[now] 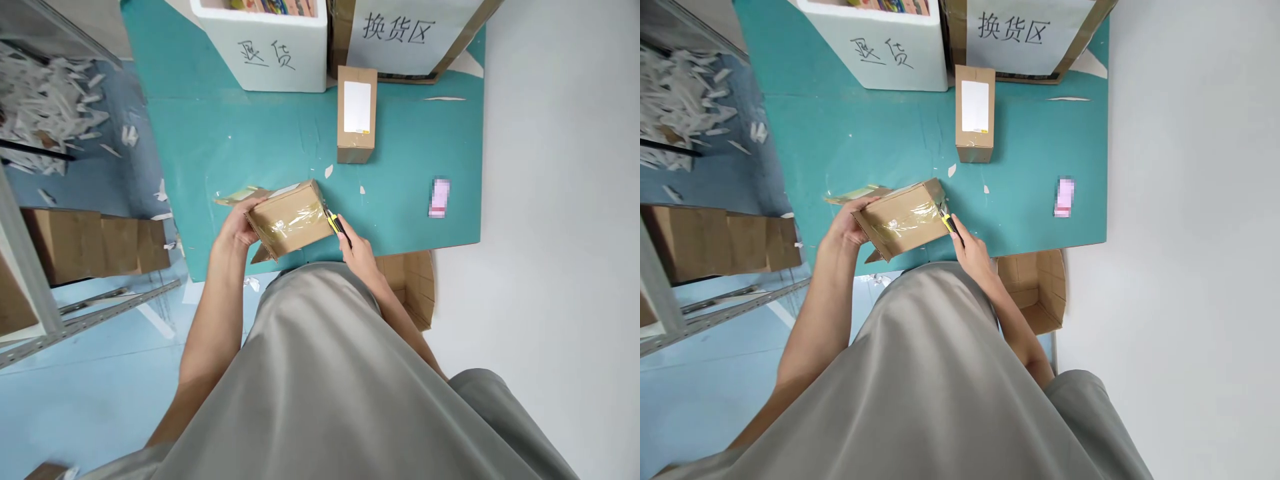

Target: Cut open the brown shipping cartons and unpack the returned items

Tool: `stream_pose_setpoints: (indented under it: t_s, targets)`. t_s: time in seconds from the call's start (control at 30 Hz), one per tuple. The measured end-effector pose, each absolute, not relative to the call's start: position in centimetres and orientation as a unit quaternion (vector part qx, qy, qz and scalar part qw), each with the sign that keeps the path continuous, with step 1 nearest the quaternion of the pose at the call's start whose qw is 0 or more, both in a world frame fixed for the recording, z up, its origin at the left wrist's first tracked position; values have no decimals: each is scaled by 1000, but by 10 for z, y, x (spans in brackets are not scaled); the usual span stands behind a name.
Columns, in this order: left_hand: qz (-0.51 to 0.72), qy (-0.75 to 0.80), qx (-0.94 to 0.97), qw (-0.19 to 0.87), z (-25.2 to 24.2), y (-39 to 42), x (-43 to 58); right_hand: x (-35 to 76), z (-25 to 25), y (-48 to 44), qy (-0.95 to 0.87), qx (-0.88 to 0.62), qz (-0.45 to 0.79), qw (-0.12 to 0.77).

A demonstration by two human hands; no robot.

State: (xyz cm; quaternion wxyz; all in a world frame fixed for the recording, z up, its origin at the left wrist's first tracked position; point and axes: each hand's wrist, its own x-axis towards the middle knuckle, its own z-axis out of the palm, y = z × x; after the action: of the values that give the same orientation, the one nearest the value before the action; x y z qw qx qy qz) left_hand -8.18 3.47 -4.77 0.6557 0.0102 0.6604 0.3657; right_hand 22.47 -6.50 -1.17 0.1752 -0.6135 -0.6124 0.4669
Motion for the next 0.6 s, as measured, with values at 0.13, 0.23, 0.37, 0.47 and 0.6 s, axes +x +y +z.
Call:
stream_pose_setpoints:
  t_s: [0.13, 0.23, 0.37, 0.47, 0.6]
  targets:
    - [342, 678, 13, 651, -47, 37, -81, 217, -3, -59, -640, -623, 430, 133]
    - [349, 666, 17, 659, -43, 37, -78, 211, 6, -58, -652, -635, 404, 91]
    - [354, 655, 15, 667, -40, 36, -72, 198, 22, -59, -662, -663, 348, -5]
    - [360, 656, 6, 663, -42, 35, -69, 182, 26, -59, -642, -697, 308, -77]
    - [382, 644, -14, 662, -47, 33, -65, 170, 9, -62, -616, -716, 327, -22]
